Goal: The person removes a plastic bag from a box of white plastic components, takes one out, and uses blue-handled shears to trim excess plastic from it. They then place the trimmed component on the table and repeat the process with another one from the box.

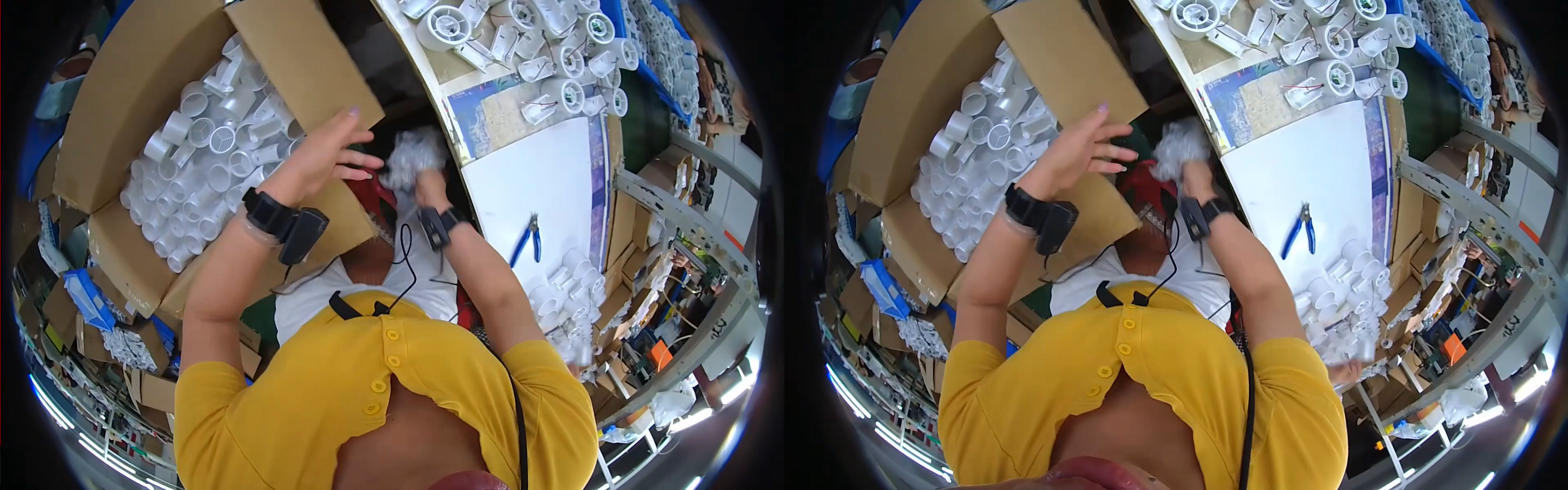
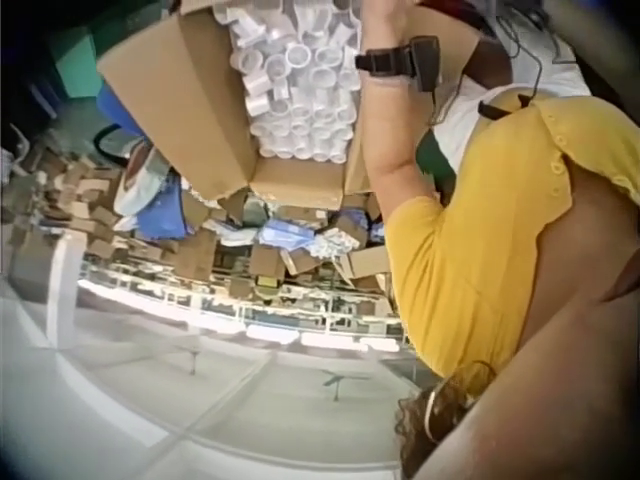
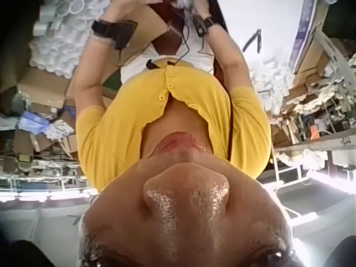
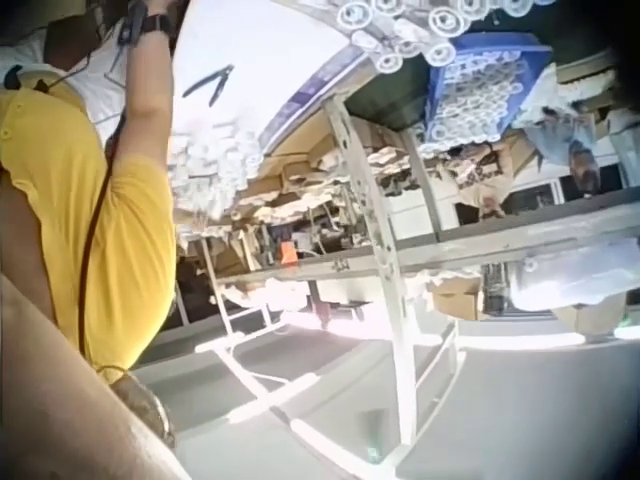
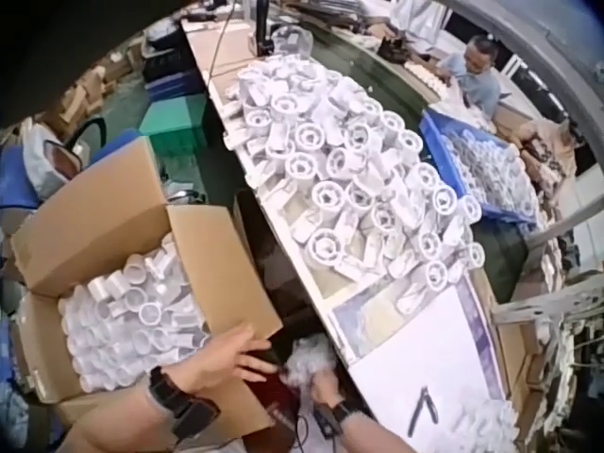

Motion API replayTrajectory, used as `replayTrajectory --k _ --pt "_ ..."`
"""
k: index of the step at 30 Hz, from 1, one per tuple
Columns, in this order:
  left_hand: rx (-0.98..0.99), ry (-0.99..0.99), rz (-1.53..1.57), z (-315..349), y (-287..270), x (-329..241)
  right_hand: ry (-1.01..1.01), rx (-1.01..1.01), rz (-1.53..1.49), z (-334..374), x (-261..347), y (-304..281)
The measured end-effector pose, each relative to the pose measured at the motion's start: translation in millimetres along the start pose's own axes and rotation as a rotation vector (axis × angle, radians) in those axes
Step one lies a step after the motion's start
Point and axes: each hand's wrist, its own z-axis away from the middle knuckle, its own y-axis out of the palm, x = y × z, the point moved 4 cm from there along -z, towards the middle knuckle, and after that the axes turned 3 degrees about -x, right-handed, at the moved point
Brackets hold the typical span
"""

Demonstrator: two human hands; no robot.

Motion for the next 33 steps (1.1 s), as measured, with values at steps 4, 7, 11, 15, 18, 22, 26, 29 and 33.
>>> replayTrajectory --k 4,7,11,15,18,22,26,29,33 --pt "0.154 -0.054 0.238 -14 -24 11 -0.523 -0.492 0.290 -88 10 60" --pt "0.259 -0.003 0.225 -12 4 -7 -0.639 -0.578 0.846 -251 11 22" --pt "0.112 0.062 0.300 1 -15 6 -0.760 -0.228 1.641 -261 68 164" --pt "0.239 0.080 0.219 -3 -4 8 -1.054 -0.177 0.838 -290 134 180" --pt "0.261 0.145 0.210 -2 -10 14 -1.023 -0.241 0.841 -284 120 180" --pt "0.269 0.190 0.237 3 -10 13 -0.948 -0.363 0.885 -279 100 182" --pt "0.325 0.197 0.250 -3 -9 8 -0.734 -0.070 0.970 -303 52 144" --pt "0.332 0.238 0.261 -6 -8 12 -0.526 0.259 0.575 -245 10 137" --pt "0.313 0.325 0.178 -5 -14 16 -0.583 0.500 0.478 -130 2 107"
